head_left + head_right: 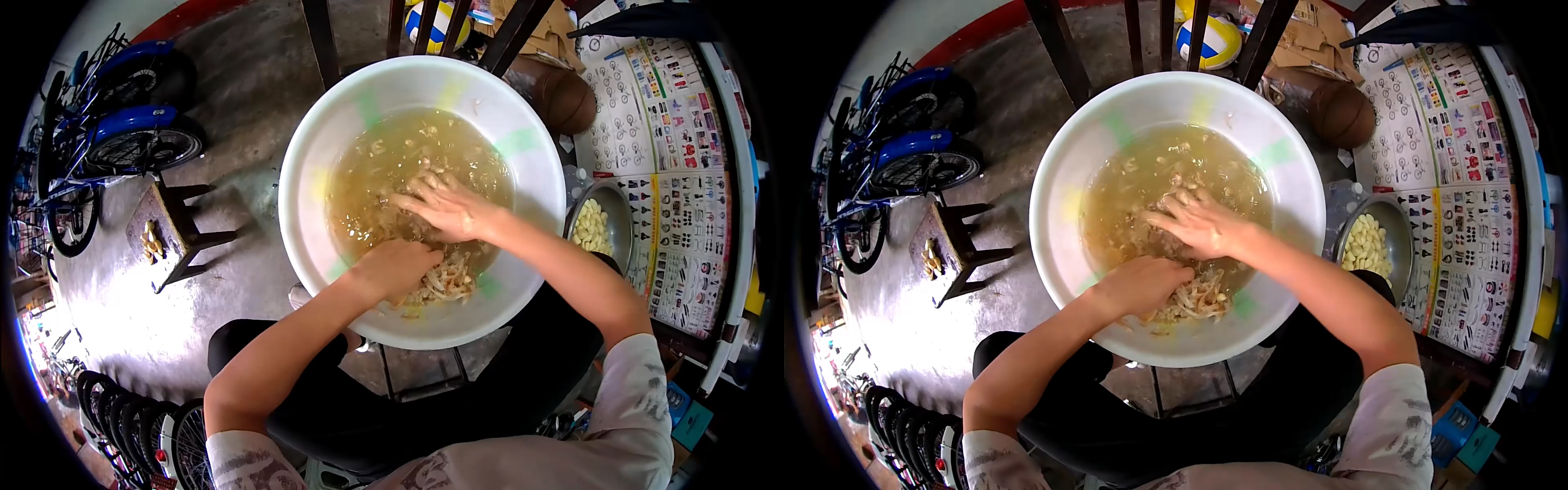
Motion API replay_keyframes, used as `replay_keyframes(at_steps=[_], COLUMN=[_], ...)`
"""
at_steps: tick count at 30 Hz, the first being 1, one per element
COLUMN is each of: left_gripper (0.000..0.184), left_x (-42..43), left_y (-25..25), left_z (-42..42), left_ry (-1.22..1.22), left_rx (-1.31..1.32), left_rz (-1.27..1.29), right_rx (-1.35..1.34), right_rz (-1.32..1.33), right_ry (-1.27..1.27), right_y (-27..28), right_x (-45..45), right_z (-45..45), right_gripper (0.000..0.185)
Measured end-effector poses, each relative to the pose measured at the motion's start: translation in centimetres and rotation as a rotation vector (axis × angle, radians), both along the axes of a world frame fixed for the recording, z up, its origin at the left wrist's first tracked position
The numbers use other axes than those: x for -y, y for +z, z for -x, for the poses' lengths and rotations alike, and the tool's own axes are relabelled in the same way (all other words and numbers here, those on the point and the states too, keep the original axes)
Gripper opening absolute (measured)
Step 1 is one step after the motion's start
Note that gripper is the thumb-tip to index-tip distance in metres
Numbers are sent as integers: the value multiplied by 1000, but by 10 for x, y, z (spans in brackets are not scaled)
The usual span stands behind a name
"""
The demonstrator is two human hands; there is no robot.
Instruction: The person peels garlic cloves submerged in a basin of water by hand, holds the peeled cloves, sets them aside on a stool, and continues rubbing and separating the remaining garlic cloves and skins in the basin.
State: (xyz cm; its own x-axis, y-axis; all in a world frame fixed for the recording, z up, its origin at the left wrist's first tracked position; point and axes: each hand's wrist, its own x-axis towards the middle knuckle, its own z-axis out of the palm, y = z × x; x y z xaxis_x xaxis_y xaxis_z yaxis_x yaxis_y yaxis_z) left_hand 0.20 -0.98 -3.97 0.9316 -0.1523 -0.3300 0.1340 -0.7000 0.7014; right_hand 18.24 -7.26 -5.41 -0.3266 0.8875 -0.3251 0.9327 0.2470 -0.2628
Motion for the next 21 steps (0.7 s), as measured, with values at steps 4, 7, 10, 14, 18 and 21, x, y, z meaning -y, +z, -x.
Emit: replay_keyframes(at_steps=[4,7,10,14,18,21], left_gripper=[25,33,40,30,28,26], left_x=[1,0,0,1,1,1], left_y=[-4,2,0,5,-5,1], left_z=[2,-1,0,0,0,2], left_ry=[-16,-65,-83,-20,-10,-5], left_rx=[14,17,0,-67,-17,-32], left_rz=[-48,-82,-91,-50,-13,-7], right_rx=[50,-103,-4,-16,117,99], right_rz=[-281,-291,-237,-383,-411,-169], right_ry=[-4,-92,-2,25,-106,-402], right_y=[-24,-28,-24,-30,-10,16], right_x=[-32,-57,-76,-85,-71,-48], right_z=[32,50,61,46,9,-27], right_gripper=[75,48,24,19,40,86])
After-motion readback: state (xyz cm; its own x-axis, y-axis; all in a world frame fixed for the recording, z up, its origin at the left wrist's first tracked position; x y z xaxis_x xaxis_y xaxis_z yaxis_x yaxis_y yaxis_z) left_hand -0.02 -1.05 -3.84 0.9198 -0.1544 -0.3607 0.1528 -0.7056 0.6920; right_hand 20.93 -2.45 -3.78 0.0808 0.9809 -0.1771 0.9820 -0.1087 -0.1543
